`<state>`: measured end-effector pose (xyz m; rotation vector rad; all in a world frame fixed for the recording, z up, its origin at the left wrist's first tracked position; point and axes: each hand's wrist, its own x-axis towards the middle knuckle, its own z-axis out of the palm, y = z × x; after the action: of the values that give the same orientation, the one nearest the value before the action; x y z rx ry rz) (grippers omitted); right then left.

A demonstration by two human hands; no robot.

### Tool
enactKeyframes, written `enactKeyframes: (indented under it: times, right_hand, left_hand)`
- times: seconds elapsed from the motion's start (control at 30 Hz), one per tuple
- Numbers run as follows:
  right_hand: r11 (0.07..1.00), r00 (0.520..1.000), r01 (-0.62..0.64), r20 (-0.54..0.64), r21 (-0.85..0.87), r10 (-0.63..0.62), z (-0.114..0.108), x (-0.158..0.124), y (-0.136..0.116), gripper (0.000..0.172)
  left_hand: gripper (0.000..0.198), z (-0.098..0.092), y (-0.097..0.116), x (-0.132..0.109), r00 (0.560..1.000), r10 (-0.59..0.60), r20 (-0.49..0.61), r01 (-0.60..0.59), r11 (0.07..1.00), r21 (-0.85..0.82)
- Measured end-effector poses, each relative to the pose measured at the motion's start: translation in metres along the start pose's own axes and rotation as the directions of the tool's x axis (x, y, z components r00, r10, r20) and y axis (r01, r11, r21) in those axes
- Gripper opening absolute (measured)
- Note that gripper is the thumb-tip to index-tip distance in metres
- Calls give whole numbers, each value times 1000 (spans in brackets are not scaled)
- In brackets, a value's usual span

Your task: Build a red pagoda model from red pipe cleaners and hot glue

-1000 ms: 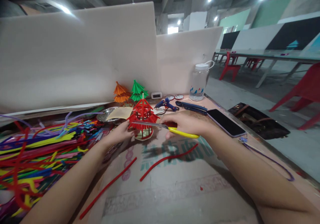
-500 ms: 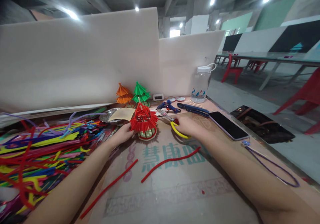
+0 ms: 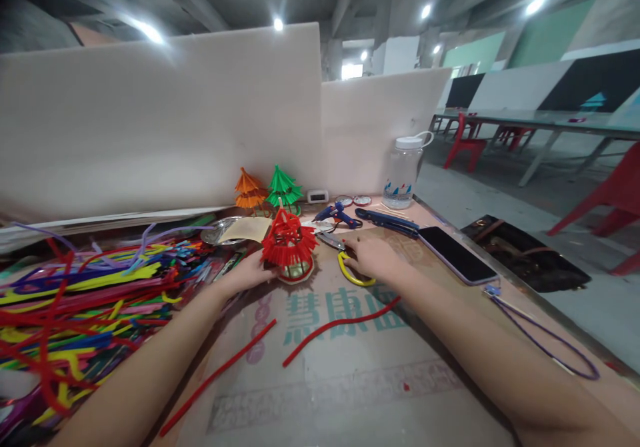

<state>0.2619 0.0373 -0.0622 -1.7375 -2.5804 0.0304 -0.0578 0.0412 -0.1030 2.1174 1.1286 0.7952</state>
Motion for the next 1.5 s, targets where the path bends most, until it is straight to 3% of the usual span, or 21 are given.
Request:
enactKeyframes:
  times: [0.2,0.37,0.43,0.53,0.63,0.73,0.93,1.0,1.03,1.1,1.2,1.37,1.5]
  right_hand:
    - [999,1000,10,-6,-33,-10,6,2,2,54]
    - [999,999,31,-25,-24,-32,-3,-1,0,45]
    - [997,996,79,-42,-11,-79,-11,-3,-3,35]
    - [975,977,213,-26,70,-212,-19,-10,-15,26]
    - [872,906,412,-17,264,-423,-20,-22,-40,24]
    - [781,834,536,-55,322,-549,-15,-33,-74,26]
    - [562,579,814,-115,147,-807,6,-27,-133,25]
    - [511,517,856,-117,81,-848,17,-20,-143,18]
    - [507,509,861,-112,44,-854,22,-17,-146,17]
    - [543,538,839,-104,-27,-837,30,-13,-148,18]
    - [644,631,762,-142,-72,-763,28,-15,-144,17]
    - [817,789,577,-253,-7,-559,-19,-32,-118,15]
    - [892,890,443,-168,93,-425,-52,-31,-87,16]
  left_hand:
    - [34,-3,-16,5,1000,-14,-16,15,999,29]
    - [37,-7,-17,6,990,-66,-125,73,996,54]
    - [41,-10,-15,4,987,-88,-138,94,995,43]
    - [40,-20,-12,0,989,-131,-71,132,991,7]
    - [40,-30,-7,-3,987,-155,28,156,987,-37]
    - [48,-36,-3,-5,986,-145,85,151,986,-70]
    - [54,-31,6,-5,986,-100,136,109,992,-58]
    - [53,-28,8,-4,990,-78,116,85,995,-54]
    - [54,-27,8,-3,992,-67,103,73,996,-55]
    - [55,-23,9,-2,996,-48,75,52,997,-57]
    - [65,-17,9,-2,999,-28,41,31,997,-71]
    - [71,-6,6,-1,1000,-15,0,15,994,-106]
    - [62,-6,0,1,1000,-18,-25,16,997,-73]
